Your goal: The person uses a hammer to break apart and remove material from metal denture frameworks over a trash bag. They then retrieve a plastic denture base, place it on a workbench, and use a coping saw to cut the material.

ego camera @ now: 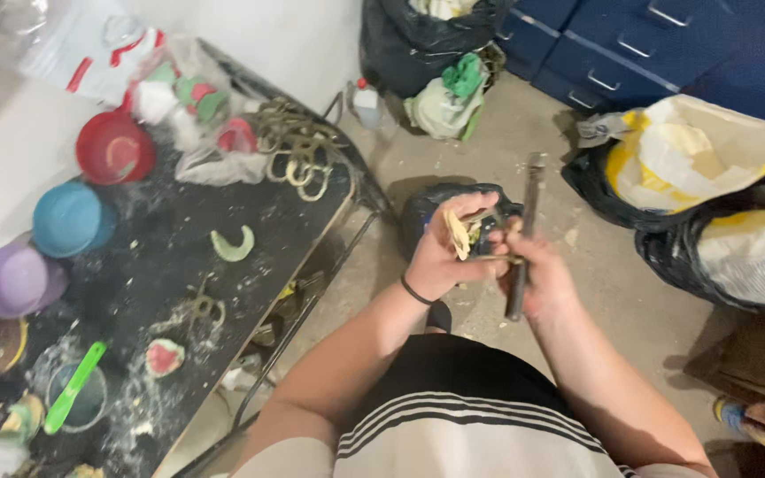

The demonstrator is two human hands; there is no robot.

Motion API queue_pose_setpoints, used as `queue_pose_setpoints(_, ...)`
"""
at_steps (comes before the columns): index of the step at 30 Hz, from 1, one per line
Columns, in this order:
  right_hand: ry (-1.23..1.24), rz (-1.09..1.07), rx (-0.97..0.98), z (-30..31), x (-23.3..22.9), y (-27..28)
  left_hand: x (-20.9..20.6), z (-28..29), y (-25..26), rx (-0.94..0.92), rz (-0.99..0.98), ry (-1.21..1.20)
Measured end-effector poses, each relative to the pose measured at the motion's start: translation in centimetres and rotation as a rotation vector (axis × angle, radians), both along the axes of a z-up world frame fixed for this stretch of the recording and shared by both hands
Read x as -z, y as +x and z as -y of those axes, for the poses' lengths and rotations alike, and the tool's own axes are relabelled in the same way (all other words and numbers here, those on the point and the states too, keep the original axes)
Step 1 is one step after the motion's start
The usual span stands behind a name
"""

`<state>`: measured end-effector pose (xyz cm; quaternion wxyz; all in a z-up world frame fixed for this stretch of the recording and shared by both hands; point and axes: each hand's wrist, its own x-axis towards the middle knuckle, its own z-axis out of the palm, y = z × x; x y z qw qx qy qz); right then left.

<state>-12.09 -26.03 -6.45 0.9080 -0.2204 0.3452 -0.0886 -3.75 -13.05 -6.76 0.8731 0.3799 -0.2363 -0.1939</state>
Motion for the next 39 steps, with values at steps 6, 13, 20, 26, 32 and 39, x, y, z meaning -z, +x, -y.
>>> queue_pose_setpoints(6, -0.859, -0.244, -0.263, 3.8, 0.3, -1.4, -2.9, 1.3, 3.2, -0.057, 0.297, 0.536)
queue_pose_setpoints(13, -1.064, -0.303, -0.354, 6.8, 0.6, -5.3, 1.5, 5.5, 5.8, 0.104, 0.618, 1.247)
queue_pose_setpoints(20, -1.404, -0.462, -0.438, 8.4, 1.3, -4.9, 4.9, 7.3, 6.6, 0.213, 0.853, 1.521)
queue_pose_setpoints(26, -1.557, -0.573, -0.572, 7.0, 2.3, -4.6, 4.4, 8.2, 6.8, 0.269, 0.811, 1.561)
queue_pose_setpoints(32, -1.524, -0.74, -0.692, 7.0, 0.1, -3.1, 7.5, 9.2, 7.7, 0.277, 0.721, 1.571)
queue_pose_setpoints(39, -1.715, -0.707, -0.736, 7.1, 0.4, -2.4, 5.2, 10.1, 8.2, 0.357, 0.609, 1.607)
